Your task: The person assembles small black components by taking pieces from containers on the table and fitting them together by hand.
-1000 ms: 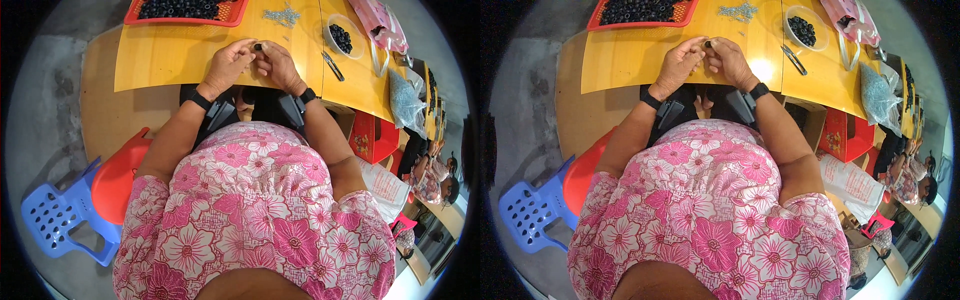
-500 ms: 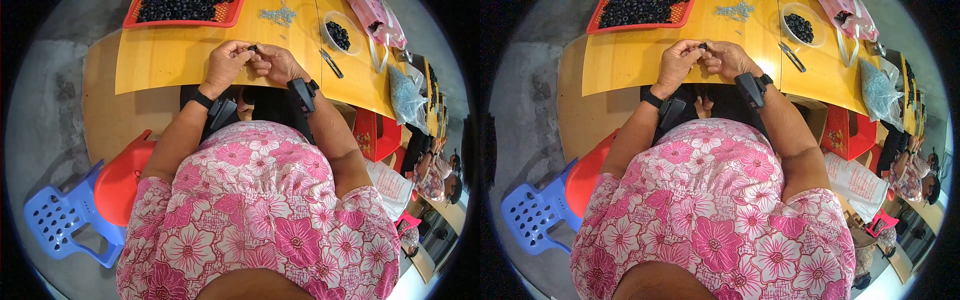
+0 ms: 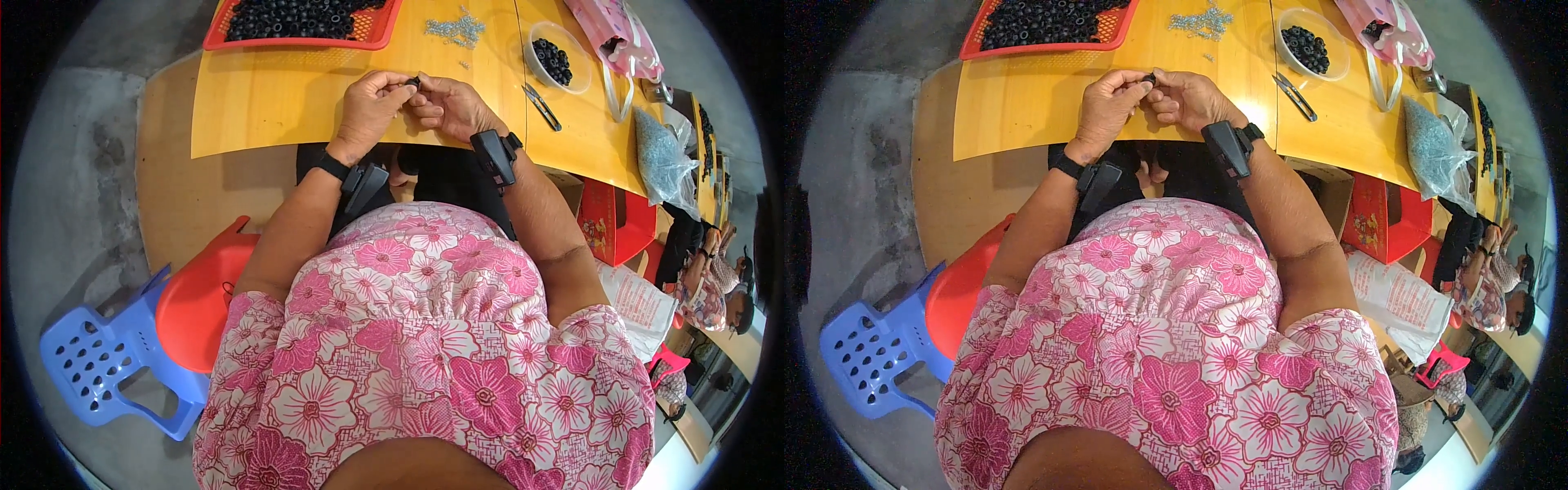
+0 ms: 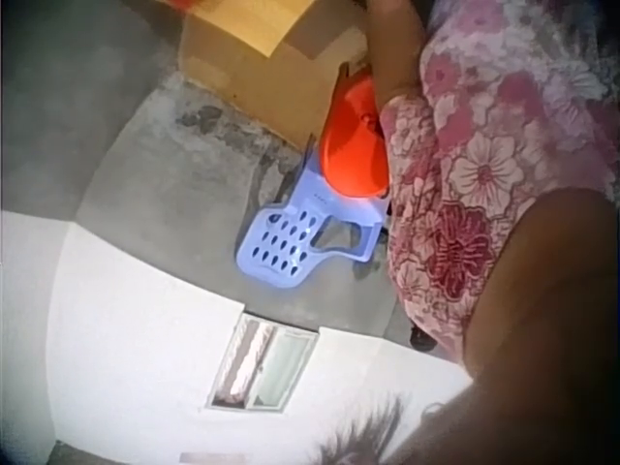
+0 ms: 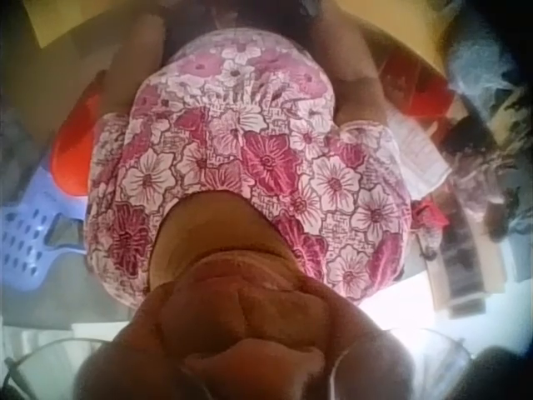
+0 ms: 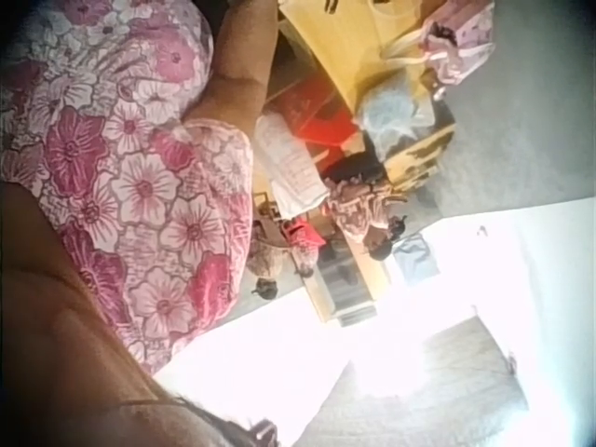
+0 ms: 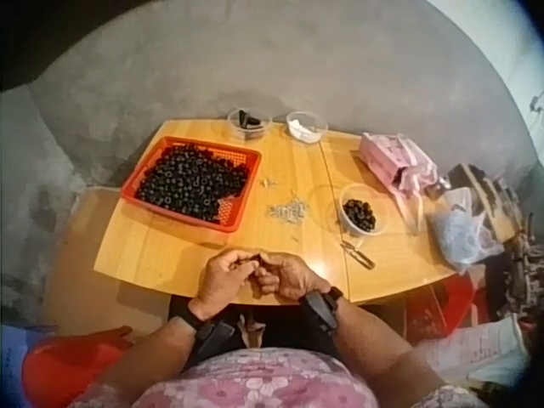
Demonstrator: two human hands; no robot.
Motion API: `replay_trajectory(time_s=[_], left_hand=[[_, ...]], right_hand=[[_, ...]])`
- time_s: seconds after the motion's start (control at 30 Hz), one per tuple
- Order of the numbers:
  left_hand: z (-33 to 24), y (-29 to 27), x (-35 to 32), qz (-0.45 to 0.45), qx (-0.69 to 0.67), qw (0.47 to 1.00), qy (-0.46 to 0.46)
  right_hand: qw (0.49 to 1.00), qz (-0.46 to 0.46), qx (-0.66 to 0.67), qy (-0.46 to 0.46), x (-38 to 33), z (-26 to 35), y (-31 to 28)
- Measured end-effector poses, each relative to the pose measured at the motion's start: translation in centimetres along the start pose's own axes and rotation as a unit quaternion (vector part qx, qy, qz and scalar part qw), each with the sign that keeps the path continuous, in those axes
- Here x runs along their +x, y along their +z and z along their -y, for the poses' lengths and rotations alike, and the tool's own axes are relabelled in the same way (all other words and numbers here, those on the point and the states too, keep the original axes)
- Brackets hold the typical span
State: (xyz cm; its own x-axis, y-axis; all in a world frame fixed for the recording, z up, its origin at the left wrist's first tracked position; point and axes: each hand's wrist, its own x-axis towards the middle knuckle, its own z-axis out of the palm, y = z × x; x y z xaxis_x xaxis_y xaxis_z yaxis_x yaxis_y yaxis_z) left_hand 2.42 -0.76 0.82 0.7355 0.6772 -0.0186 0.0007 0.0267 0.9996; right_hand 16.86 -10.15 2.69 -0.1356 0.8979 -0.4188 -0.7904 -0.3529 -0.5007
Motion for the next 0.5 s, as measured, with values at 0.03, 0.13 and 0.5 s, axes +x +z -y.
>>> replay_trajectory(time_s=[0.03,0.13,0.5], left_hand=[[0.11,-0.05,0.0,0.001,0.0,1.0,0.003],[0.17,-0.05,0.01,0.001,0.002,1.0,0.003],[0.11,-0.48,-0.11,0.029,0.009,0.999,0.027]], right_hand=[[1.0,0.0,0.0,0.0,0.09,-0.04,-0.09],[1.0,0.006,-0.018,0.0,0.14,-0.05,-0.35],[0.997,-0.022,-0.061,-0.035,-0.22,-0.18,0.51]])
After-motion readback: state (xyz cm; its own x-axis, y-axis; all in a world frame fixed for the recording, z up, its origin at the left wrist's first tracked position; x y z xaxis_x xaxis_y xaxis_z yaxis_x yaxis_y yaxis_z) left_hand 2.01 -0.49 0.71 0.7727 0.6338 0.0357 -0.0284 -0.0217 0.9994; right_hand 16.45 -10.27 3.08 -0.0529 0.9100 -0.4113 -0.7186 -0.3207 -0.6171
